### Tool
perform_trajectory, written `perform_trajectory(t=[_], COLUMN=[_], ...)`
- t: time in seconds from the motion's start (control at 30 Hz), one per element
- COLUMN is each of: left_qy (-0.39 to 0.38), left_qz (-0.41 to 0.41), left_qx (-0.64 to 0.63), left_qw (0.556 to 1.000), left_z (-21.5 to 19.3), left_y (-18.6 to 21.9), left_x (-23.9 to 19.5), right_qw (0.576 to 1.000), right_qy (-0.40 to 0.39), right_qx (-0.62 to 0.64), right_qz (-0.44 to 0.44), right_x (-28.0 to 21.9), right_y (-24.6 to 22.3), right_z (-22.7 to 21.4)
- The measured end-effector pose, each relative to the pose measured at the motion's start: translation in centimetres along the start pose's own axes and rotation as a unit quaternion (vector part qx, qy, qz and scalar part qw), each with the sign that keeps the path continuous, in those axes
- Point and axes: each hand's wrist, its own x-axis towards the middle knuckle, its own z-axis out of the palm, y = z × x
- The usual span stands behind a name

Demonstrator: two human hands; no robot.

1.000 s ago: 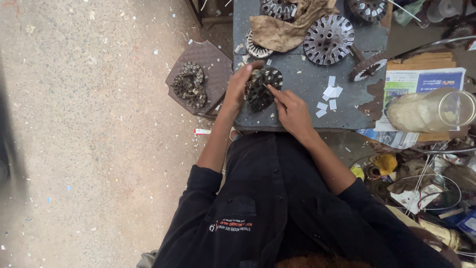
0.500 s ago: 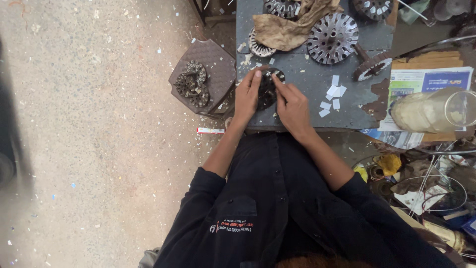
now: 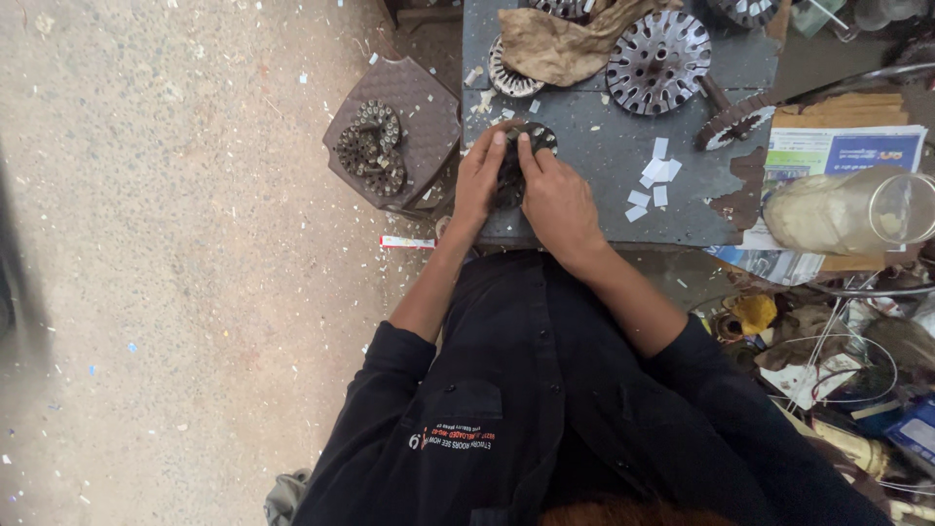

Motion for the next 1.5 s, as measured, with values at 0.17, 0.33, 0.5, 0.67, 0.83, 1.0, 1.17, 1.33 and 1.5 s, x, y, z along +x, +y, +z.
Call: perform_trajectory(t=[0.17,0.33,0.5,0.67,0.83,1.0,1.17,1.33,1.5], left_qy=[-0.068,-0.134,-0.118,-0.084,-0.121,-0.109,-0.100,-0.075,-0.044], left_qz=[-0.111,-0.159,-0.126,-0.099,-0.119,-0.088,-0.049,-0.057,-0.086], left_qx=[-0.234,-0.223,-0.138,-0.109,-0.179,-0.060,0.012,0.035,-0.036], left_qw=[0.963,0.952,0.975,0.986,0.969,0.988,0.994,0.995,0.995], left_z=[-2.0,-3.5,-3.8,-4.0,-4.4,-3.6,-2.6,-2.7,-2.4], left_y=[0.3,0.3,-1.8,-5.1,-4.7,-0.3,2.8,3.0,2.4], left_x=[0.9,2.4,4.2,4.5,4.8,3.3,1.8,0.8,0.8], right_qw=[0.983,0.958,0.954,0.949,0.954,0.967,0.916,0.968,0.970], right_qy=[0.004,0.003,-0.011,0.004,0.044,0.049,-0.056,0.019,0.012], right_qx=[0.185,0.278,0.285,0.301,0.278,0.237,0.350,0.239,0.234], right_qz=[0.021,0.071,0.093,0.098,0.103,0.081,0.187,0.069,0.060], right_x=[-0.2,-2.3,-3.3,-3.6,-2.7,-1.3,-0.5,-0.9,-1.2], right_y=[1.5,2.9,3.1,3.3,3.2,2.6,3.4,3.9,3.0], right_z=[-2.1,-1.9,-0.8,-0.9,-0.7,-0.3,-1.3,-2.3,-1.8])
